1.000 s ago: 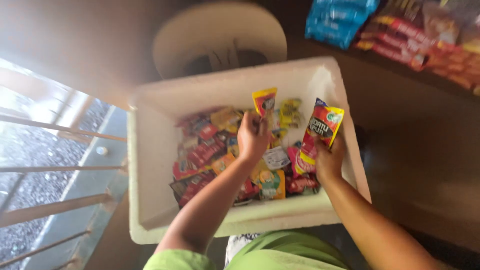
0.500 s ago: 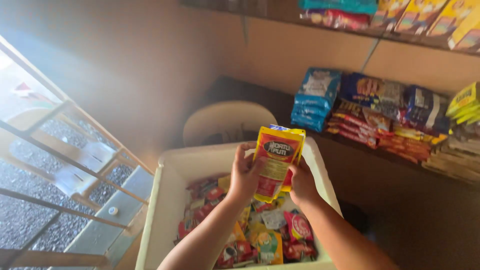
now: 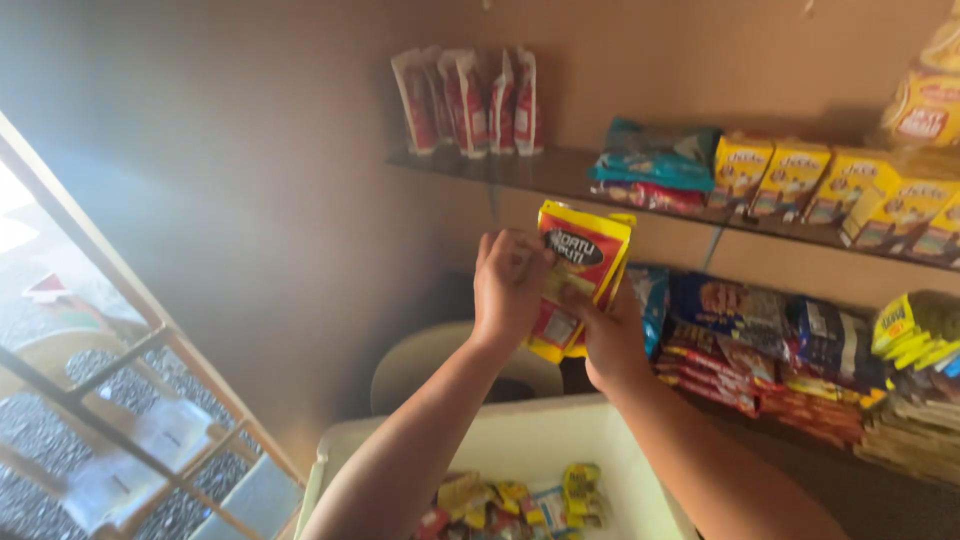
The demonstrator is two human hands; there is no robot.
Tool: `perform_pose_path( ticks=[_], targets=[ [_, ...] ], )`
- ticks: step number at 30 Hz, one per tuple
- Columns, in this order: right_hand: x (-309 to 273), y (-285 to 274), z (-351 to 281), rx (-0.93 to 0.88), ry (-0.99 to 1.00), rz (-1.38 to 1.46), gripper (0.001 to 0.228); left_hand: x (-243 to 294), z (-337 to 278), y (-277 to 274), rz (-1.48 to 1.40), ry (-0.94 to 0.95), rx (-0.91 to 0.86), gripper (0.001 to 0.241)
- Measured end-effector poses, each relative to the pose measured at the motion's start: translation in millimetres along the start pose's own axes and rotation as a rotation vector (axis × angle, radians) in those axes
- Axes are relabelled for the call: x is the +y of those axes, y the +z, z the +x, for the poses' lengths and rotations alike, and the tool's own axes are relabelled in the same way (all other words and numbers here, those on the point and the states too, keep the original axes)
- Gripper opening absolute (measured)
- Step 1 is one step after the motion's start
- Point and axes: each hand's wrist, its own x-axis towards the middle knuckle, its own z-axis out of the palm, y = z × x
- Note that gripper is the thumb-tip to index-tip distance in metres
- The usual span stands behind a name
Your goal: Sort various packaged food and household items from a large bin onto shelves.
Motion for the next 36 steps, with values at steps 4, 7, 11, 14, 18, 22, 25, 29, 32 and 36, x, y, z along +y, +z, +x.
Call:
perform_pose_path(
  ticks=[4,7,11,14,18,22,25,29,32,36],
  targets=[
    [0.1,9.2,79.3,0.026,-0.087,-0.031,0.048,42.6,52.5,-21.2,0.402,0.299,-0.159,0.025],
    [-7.8,28.2,134.4,0.011,-0.168,-0.119,0.043,42.4,89.7,-19.3,0.602,0.323,-0.295,0.063],
    [12.3,40.4,211.0,0.085,-0.448,-0.345,0.039,-15.8,141.0,13.2,0.491,0.306,-0.282,0.082],
    [40.9,28.1,261.7,0.105,-0.665,-0.502,0.044,-61.8,169.1,44.7,0.269,0.225,-0.246,0.082],
    [57.6,17.7,290.1,0.057,-0.575,-0.451,0.052,-113.0,197.4,80.5,-0.020,0.255,-0.091,0.090],
    [104.3,-4.4,299.5,0.122,-0.411,-0.385,0.070,-143.8,205.8,95.3,-0.058,-0.063,-0.223,0.098],
    [145.2,-33.1,323.6,0.187,-0.599,-0.615,0.077,-200.5,216.7,125.4,-0.291,0.006,-0.109,0.101],
    [149.9,-38.6,317.6,0.285,-0.472,-1.017,0.058,-213.7,209.0,121.6,0.156,0.179,-0.023,0.062],
    [132.7,-30.3,317.0,0.326,-0.400,-1.222,0.053,-183.6,206.3,107.6,0.419,-0.136,-0.165,0.045],
    [107.7,-3.8,304.7,0.359,-0.107,-1.275,0.049,-191.7,206.3,117.0,0.378,-0.101,0.022,0.032]
  ],
)
